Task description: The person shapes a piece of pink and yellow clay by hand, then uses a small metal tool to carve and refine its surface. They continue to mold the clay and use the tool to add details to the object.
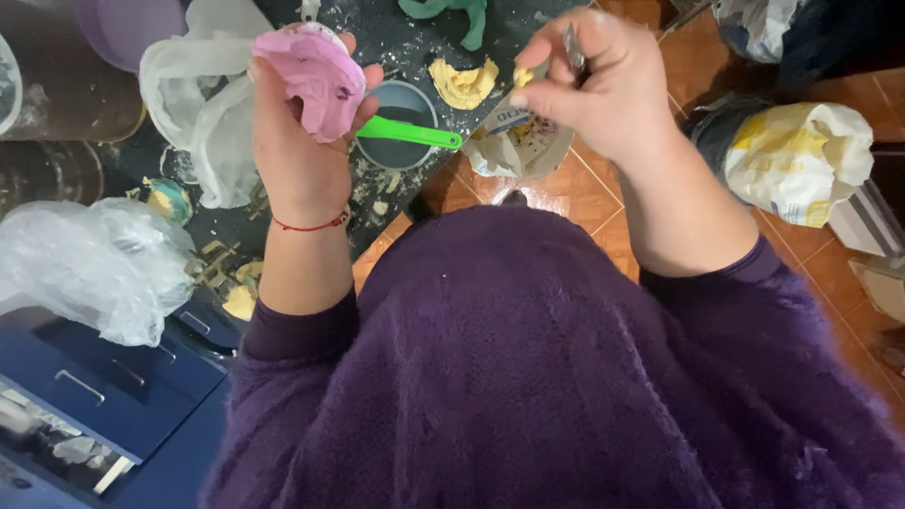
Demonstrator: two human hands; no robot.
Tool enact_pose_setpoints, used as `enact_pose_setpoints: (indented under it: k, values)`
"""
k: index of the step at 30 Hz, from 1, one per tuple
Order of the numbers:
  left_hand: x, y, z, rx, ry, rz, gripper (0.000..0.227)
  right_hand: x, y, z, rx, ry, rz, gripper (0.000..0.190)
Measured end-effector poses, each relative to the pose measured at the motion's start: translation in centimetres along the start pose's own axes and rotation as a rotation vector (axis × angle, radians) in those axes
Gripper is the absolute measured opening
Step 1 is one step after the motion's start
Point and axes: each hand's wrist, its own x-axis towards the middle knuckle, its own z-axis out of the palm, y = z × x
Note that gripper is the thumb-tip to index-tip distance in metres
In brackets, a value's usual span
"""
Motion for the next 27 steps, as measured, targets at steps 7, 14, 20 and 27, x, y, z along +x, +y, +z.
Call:
enact_pose_setpoints:
  k: [7, 14, 20, 27]
  values:
    - [-0.4, 0.2, -2.1, 0.024, -0.034, 0.048, 0.066, -0.2, 6.0, -0.3, -0.364, 0.007, 0.093, 0.037]
    - [-0.7, -0.9, -3.0, -0.04, 0.014, -0.041, 0.063, 0.0, 10.2, 4.3, -0.454, -0.148, 0.39, 0.023]
    - [-1.0, -1.4, -2.1, -0.013, -0.004, -0.026, 0.064, 1.8, 10.8, 6.7, -0.768, -0.115, 0.14, 0.026]
    - [-1.4, -1.1, -1.3, 0.014, -0.002, -0.05, 0.063, 2.2, 11.6, 7.4, -0.827, -0.124, 0.242, 0.023]
